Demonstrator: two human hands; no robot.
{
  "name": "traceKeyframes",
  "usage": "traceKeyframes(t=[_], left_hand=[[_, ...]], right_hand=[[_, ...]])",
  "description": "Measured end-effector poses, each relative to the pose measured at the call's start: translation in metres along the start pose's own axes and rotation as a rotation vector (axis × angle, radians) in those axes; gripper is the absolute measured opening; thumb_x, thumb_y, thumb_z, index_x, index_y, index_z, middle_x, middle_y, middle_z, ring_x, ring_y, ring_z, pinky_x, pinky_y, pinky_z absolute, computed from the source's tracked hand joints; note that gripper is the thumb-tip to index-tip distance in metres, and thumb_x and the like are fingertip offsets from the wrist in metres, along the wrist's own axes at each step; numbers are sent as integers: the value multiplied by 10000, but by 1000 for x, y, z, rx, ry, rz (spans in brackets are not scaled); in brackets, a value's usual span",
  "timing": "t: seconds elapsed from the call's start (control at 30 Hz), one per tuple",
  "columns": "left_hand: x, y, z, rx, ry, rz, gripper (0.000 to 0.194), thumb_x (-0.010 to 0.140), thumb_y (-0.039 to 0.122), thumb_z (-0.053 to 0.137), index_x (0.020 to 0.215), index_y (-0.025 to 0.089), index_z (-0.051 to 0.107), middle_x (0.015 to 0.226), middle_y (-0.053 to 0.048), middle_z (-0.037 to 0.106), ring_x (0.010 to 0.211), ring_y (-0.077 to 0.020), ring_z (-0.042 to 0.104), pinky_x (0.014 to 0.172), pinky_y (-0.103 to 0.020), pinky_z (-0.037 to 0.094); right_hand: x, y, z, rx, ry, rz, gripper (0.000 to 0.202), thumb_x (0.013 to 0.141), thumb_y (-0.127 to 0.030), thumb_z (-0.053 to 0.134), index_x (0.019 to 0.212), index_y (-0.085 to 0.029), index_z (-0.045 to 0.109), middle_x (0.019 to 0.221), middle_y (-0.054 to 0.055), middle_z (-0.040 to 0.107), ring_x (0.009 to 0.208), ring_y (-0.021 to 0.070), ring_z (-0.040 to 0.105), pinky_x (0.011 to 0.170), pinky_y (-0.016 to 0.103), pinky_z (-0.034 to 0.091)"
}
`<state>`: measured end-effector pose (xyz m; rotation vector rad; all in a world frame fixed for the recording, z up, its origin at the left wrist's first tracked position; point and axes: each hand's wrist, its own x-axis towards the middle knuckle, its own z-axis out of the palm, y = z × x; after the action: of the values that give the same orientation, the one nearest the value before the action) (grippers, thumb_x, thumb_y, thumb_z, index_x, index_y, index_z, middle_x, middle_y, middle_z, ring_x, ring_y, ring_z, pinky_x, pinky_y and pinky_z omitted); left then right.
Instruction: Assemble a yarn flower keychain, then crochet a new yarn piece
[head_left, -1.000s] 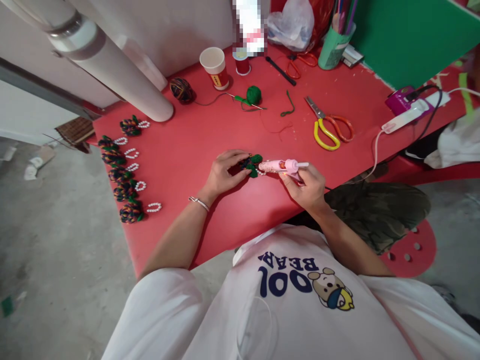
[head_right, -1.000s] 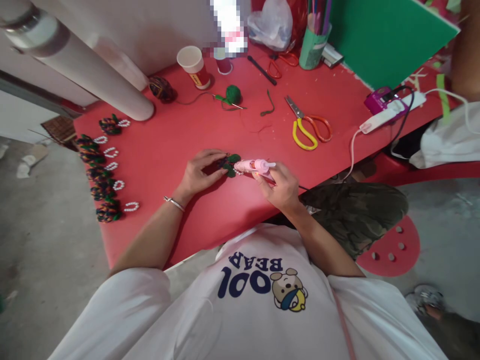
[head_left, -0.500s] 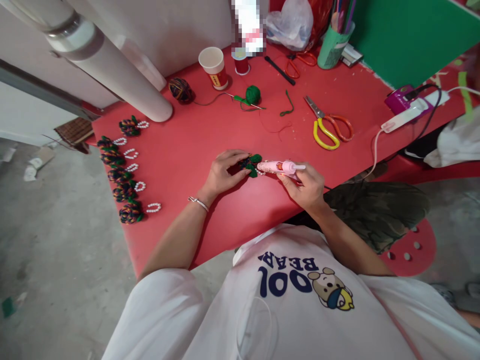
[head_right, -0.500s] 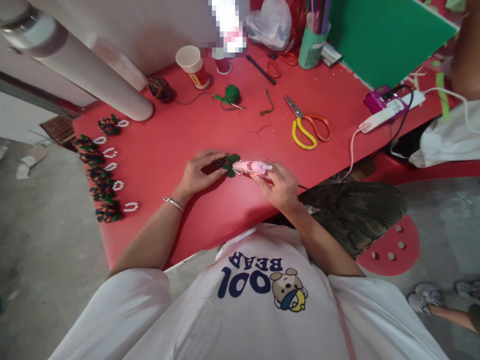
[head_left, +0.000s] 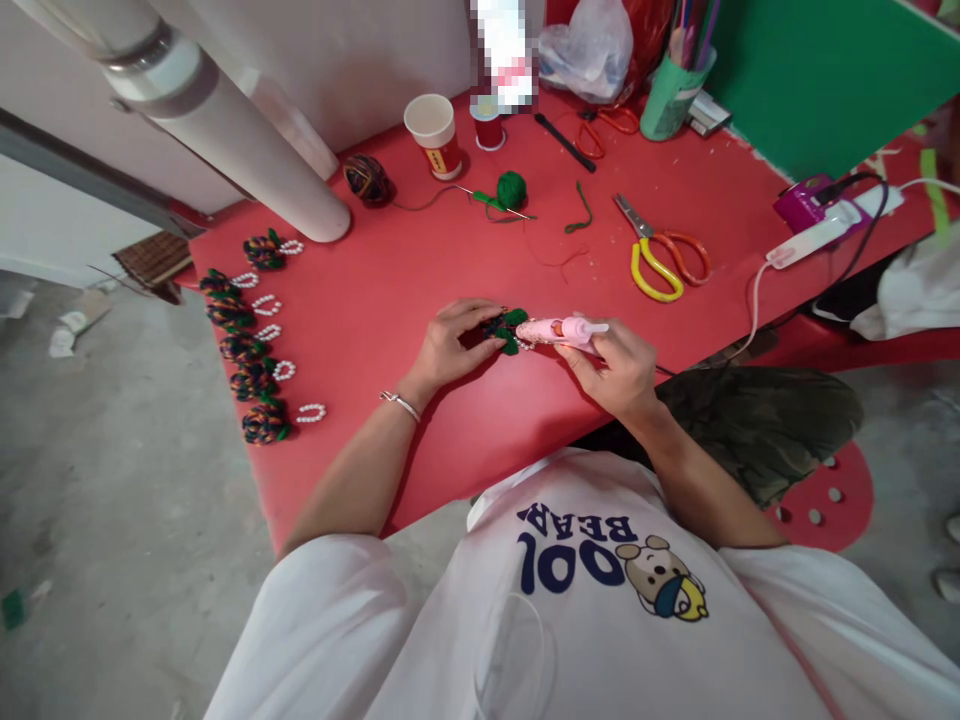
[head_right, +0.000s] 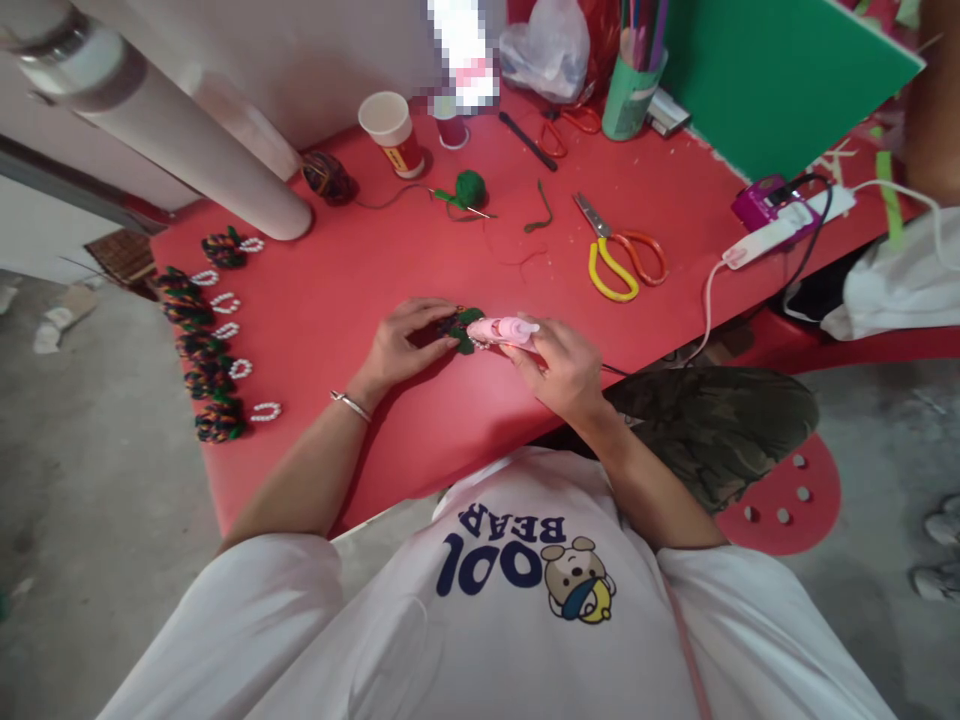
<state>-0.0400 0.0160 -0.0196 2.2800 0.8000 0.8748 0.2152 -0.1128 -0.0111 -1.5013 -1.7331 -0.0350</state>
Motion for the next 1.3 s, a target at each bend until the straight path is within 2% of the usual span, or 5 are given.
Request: traceKeyframes(t=[0.2, 0.37, 0.7, 1.03, 1.3], left_hand=[[0, -1, 0, -24, -1, 15, 428, 927, 522, 736, 1213, 208, 788, 1215, -154, 794, 1127, -285, 743, 1023, -476, 571], [1, 0, -2, -40, -22, -5, 441, 927, 539, 733, 1226, 219, 787, 1225, -147, 789, 1141, -290, 736, 1042, -487, 565], [1, 1, -3, -52, -11, 18, 414, 925, 512, 740, 1224, 230, 789, 1206, -144, 794, 1112, -293, 740, 1021, -493, 570], [2, 4, -4, -49, -25, 4, 430, 929, 552, 725, 1216, 240, 797, 1207, -137, 796, 1099, -295, 742, 1020, -493, 573], [2, 1, -3, -44, -23, 18, 404, 928, 504, 740, 1227, 237, 793, 1212, -137, 792, 1103, -292, 739, 1013, -489, 574]], right_hand=[[18, -7, -12, -29, -80, -23, 306, 997, -439, 680, 1204, -225, 749, 1092, 115, 815, 966, 254, 755, 853, 377, 597], [40, -14, -21, -112, -177, -47, 329, 1014, -488, 642, 1166, -218, 754, 1037, 103, 803, 925, 248, 729, 767, 359, 523], [81, -23, -28, -206, -330, -122, 337, 1011, -481, 622, 1140, -203, 762, 927, 81, 757, 855, 234, 668, 665, 337, 397], [92, -27, -29, -195, -374, -133, 317, 989, -458, 640, 1131, -202, 761, 993, 94, 780, 865, 244, 664, 667, 344, 389], [90, -24, -30, -154, -372, -129, 297, 985, -459, 662, 1113, -211, 762, 997, 85, 784, 888, 244, 676, 690, 343, 411]])
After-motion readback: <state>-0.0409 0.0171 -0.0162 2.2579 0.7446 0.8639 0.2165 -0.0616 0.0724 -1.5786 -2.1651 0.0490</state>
